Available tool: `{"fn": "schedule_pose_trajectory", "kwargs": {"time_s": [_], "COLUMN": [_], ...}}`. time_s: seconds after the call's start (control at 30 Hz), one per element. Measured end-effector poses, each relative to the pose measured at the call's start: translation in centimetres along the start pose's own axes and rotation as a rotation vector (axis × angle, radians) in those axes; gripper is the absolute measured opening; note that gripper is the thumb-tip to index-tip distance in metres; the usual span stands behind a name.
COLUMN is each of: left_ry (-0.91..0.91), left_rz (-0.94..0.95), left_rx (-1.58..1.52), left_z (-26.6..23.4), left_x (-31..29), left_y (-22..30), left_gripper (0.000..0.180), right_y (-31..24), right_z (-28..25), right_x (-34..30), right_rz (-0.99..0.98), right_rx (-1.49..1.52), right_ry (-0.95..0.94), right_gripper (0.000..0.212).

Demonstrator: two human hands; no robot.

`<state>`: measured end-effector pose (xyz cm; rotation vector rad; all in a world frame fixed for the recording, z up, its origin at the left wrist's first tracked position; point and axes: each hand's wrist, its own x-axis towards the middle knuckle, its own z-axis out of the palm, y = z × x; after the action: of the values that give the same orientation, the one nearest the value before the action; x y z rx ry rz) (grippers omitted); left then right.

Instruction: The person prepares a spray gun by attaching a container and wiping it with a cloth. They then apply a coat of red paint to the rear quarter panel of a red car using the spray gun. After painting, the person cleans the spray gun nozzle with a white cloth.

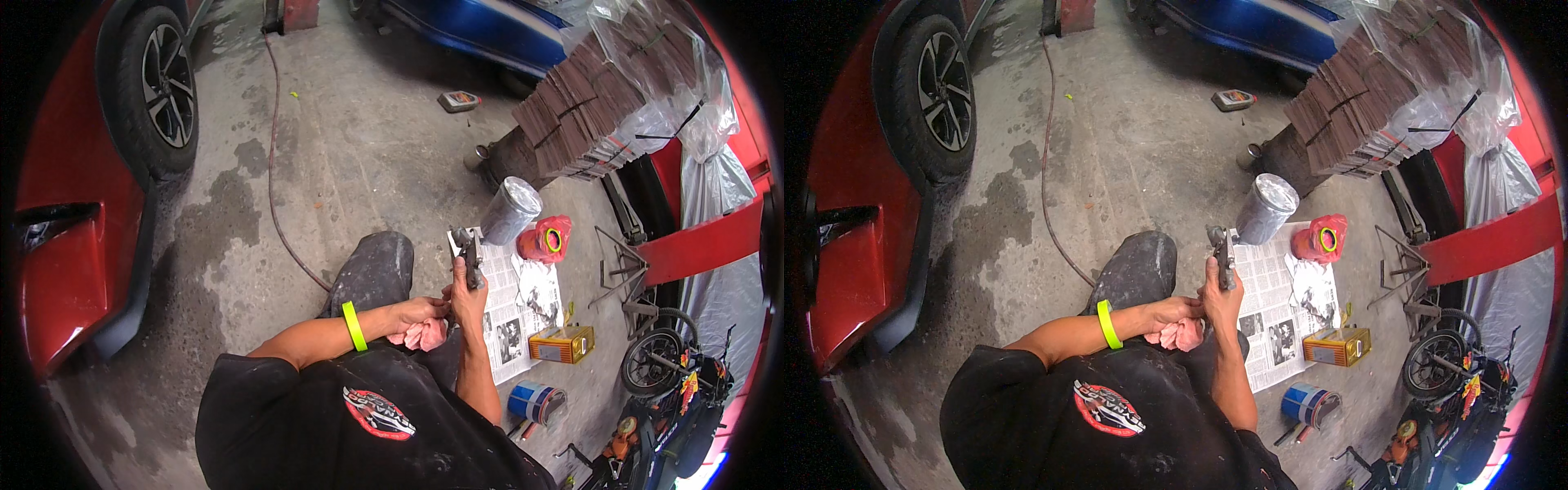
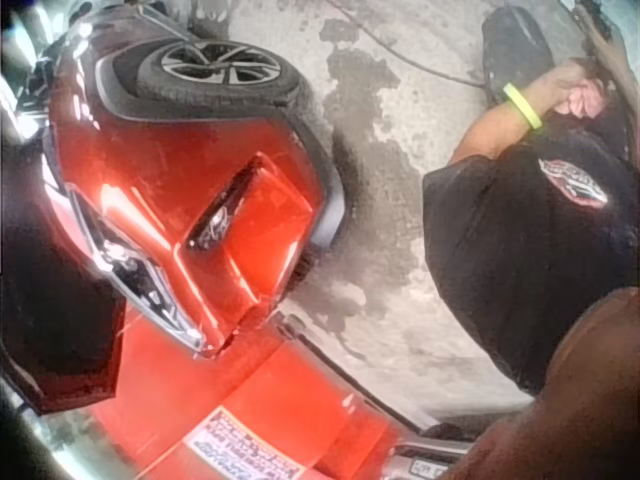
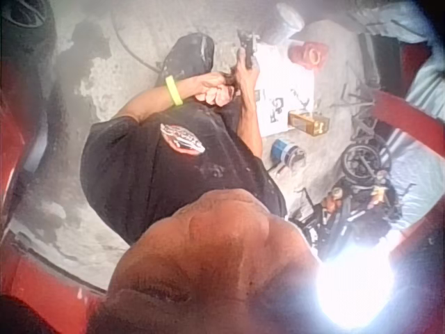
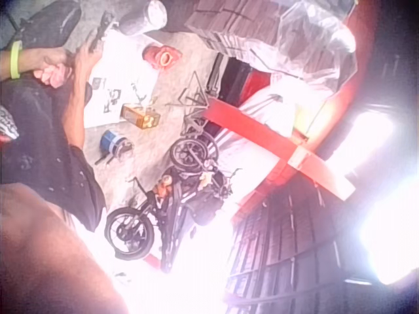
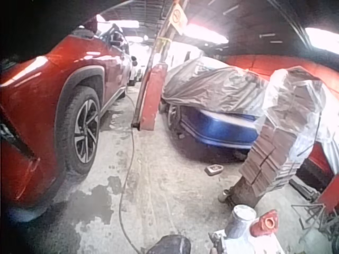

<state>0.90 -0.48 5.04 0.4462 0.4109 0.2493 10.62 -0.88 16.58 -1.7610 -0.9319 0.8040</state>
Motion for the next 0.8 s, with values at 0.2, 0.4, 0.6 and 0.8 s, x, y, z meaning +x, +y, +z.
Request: {"fn": "schedule_pose_trajectory", "kwargs": {"time_s": [0.2,0.4,0.6,0.8], "left_ry": [-0.006,-0.008,-0.038,-0.054], "left_rz": [-0.013,0.028,0.013,-0.022], "left_rx": [0.045,0.041,0.057,0.086], "left_z": [1.0,0.9,0.5,1.0], "left_x": [-0.8,-0.5,0.0,-0.9], "left_y": [0.5,0.0,-0.8,-0.3], "left_gripper": [0.035,0.034,0.029,0.03], "right_y": [1.2,1.8,1.8,2.4], "right_z": [-0.2,-0.3,-0.6,-0.8], "right_x": [0.4,0.4,0.1,-0.1], "right_rz": [-0.147,-0.147,-0.106,-0.075], "right_rx": [-0.04,-0.039,-0.014,-0.005], "right_ry": [0.011,0.037,0.058,0.057], "right_gripper": [0.054,0.056,0.056,0.057]}}
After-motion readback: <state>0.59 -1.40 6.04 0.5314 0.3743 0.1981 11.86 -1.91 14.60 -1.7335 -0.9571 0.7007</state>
